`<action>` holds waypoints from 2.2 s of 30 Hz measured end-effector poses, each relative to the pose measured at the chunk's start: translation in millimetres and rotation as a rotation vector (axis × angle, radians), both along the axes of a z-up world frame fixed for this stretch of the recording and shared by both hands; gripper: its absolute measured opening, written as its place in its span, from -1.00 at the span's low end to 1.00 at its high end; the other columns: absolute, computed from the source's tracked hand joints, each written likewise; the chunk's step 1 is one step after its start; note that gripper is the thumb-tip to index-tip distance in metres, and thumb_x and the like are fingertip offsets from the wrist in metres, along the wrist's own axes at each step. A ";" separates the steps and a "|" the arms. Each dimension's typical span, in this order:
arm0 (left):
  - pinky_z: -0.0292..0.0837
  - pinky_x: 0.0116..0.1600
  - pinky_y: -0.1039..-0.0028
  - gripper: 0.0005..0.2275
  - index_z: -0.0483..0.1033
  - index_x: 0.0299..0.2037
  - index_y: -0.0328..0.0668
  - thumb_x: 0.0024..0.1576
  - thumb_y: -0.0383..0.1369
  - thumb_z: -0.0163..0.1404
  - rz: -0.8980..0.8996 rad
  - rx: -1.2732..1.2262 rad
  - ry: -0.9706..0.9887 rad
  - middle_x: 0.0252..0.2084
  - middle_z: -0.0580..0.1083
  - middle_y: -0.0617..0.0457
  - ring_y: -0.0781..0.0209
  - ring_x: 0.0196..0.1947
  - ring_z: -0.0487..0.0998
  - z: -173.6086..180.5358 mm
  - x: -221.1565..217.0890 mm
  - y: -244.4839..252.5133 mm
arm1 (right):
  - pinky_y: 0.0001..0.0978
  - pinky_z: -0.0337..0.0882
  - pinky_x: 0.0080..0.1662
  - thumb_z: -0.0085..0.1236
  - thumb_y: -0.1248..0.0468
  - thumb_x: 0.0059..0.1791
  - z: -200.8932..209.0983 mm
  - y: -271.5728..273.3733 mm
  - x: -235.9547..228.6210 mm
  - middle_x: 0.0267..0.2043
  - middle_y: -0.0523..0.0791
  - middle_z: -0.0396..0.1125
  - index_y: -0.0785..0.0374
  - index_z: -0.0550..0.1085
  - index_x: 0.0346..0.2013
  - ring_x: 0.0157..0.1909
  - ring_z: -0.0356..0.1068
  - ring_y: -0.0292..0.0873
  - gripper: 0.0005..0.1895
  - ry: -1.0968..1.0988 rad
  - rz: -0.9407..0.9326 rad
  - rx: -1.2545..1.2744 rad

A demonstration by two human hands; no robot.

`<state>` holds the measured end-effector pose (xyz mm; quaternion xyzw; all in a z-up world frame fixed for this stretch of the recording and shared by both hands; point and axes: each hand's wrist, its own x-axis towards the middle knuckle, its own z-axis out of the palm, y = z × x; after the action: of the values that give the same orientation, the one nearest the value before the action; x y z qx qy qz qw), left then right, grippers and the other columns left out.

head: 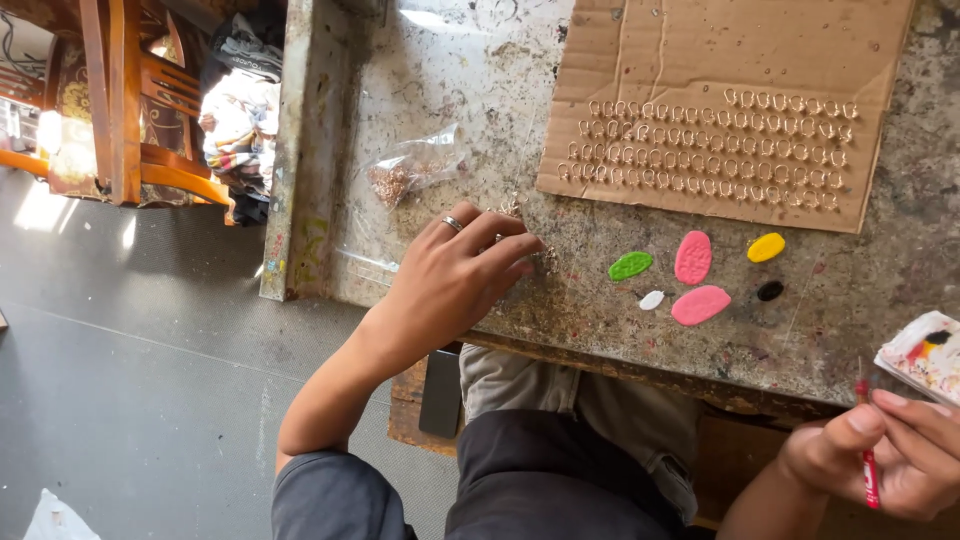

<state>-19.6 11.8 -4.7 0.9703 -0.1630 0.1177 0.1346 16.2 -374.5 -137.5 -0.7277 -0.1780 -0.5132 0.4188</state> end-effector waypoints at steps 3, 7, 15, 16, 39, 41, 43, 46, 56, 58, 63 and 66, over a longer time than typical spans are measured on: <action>0.39 -0.23 0.24 -0.84 0.54 -0.01 -0.07 0.26 -0.32 0.16 0.007 0.010 0.039 -0.03 0.48 0.06 0.02 -0.14 0.40 -3.3 0.3 0.1 | 0.14 0.36 -0.11 0.17 0.34 0.19 -0.8 0.9 0.9 -0.42 0.27 0.29 0.60 0.29 -0.36 -0.34 0.29 0.29 -0.62 -0.012 0.026 0.018; 0.33 -0.27 0.22 -0.85 0.54 -0.06 -0.04 0.24 -0.53 0.08 0.003 -0.010 0.047 -0.04 0.46 0.04 -0.01 -0.17 0.36 -3.2 0.9 -0.6 | 0.09 0.33 -0.15 0.19 0.31 0.20 -2.2 -0.4 0.0 -0.43 0.26 0.31 0.57 0.27 -0.38 -0.38 0.28 0.25 -0.58 0.003 0.020 0.024; 0.39 -0.11 0.23 -0.94 0.48 -0.07 -0.17 0.31 -0.49 0.02 -0.023 0.034 -0.029 -0.05 0.44 -0.03 -0.02 -0.19 0.40 -0.5 2.6 -9.8 | 0.00 0.35 -0.19 0.08 0.32 0.17 -3.5 1.1 8.0 -0.29 0.23 0.21 0.57 0.25 -0.29 -0.31 0.22 0.20 -0.67 -0.070 0.033 0.058; 0.40 -0.10 0.24 -0.95 0.46 -0.08 -0.23 0.31 -0.52 0.01 -0.025 0.042 -0.054 -0.08 0.43 -0.08 -0.05 -0.21 0.41 -0.4 3.3 -12.1 | -0.10 0.37 -0.21 0.04 0.35 0.16 -8.1 -1.8 7.8 -0.19 0.21 0.15 0.55 0.21 -0.23 -0.28 0.18 0.14 -0.72 -0.062 0.089 0.128; 0.35 -0.15 0.34 -0.98 0.43 -0.17 -0.37 0.31 -0.56 -0.04 -0.058 -0.280 -0.059 -0.13 0.51 -0.11 0.03 -0.31 0.44 6.0 -12.9 -23.5 | 0.21 0.49 -0.03 0.10 0.56 0.22 24.9 -27.3 -9.1 -0.20 0.39 0.23 0.66 0.25 -0.18 -0.17 0.31 0.37 -0.78 0.175 0.068 -0.159; 0.35 -0.15 0.34 -0.96 0.44 -0.20 -0.37 0.31 -0.56 -0.04 -0.068 -0.315 -0.066 -0.14 0.52 -0.12 0.04 -0.33 0.43 6.2 -13.4 -24.0 | 0.21 0.46 0.04 0.13 0.52 0.21 30.5 -27.3 -7.6 -0.21 0.36 0.26 0.63 0.26 -0.23 -0.16 0.35 0.37 -0.75 0.159 0.043 -0.205; 0.37 -0.18 0.40 -0.95 0.51 -0.12 -0.29 0.31 -0.51 -0.01 -0.060 -0.300 -0.066 -0.12 0.53 -0.07 0.07 -0.31 0.44 4.1 -15.0 -24.9 | 0.13 0.36 0.10 0.27 0.43 0.20 33.6 -31.8 -8.0 -0.23 0.24 0.41 0.52 0.39 -0.28 -0.17 0.34 0.28 -0.74 0.152 -0.042 -0.299; 0.29 -0.26 0.42 -0.98 0.53 -0.17 -0.29 0.29 -0.52 0.03 -0.076 -0.364 -0.063 -0.18 0.53 -0.05 0.13 -0.37 0.44 2.7 -14.5 -29.6 | 0.08 0.33 0.06 0.28 0.41 0.18 29.3 -35.1 -9.5 -0.23 0.14 0.40 0.47 0.41 -0.29 -0.12 0.29 0.26 -0.76 0.174 -0.048 -0.311; 0.41 -0.24 0.55 -0.94 0.55 -0.19 -0.24 0.28 -0.46 0.01 -0.015 -0.545 0.000 -0.17 0.57 0.05 0.15 -0.31 0.47 -7.4 -26.0 -41.9 | 0.18 0.34 0.05 0.19 0.36 0.24 31.8 -39.7 -16.3 -0.23 0.23 0.38 0.53 0.33 -0.43 -0.07 0.28 0.34 -0.58 0.247 -0.061 -0.377; 0.41 -0.13 0.52 -0.95 0.53 -0.17 -0.24 0.29 -0.46 0.01 -0.008 -0.641 -0.032 -0.12 0.59 -0.01 0.17 -0.27 0.56 -8.8 -27.5 -42.4 | 0.16 0.36 0.22 0.17 0.42 0.20 21.4 -46.1 -20.5 -0.26 0.22 0.40 0.51 0.34 -0.33 -0.04 0.33 0.32 -0.72 0.215 -0.073 -0.298; 0.42 -0.05 0.41 -0.96 0.48 -0.22 -0.30 0.24 -0.53 0.08 -0.017 -0.798 -0.057 -0.19 0.59 -0.08 0.13 -0.21 0.66 -6.2 -18.2 -40.6 | 0.14 0.31 -0.34 0.09 0.33 0.18 -29.6 -45.5 -10.4 -0.30 0.40 0.16 0.54 0.17 -0.23 -0.46 0.16 0.34 -0.66 -0.034 0.152 0.128; 0.41 -0.08 0.44 -0.94 0.46 -0.25 -0.30 0.24 -0.49 0.07 -0.026 -0.871 -0.073 -0.28 0.57 -0.05 0.15 -0.29 0.64 -1.4 -16.9 -42.2 | 0.08 0.28 -0.49 0.09 0.33 0.16 -19.4 -20.4 -4.6 -0.28 0.38 0.12 0.50 0.14 -0.19 -0.53 0.11 0.26 -0.66 -0.021 0.218 0.187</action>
<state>-36.5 -30.4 -6.1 0.8161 -0.1148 0.2079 0.5269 11.7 -394.9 -156.9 -0.6565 -0.2118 -0.4866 0.5360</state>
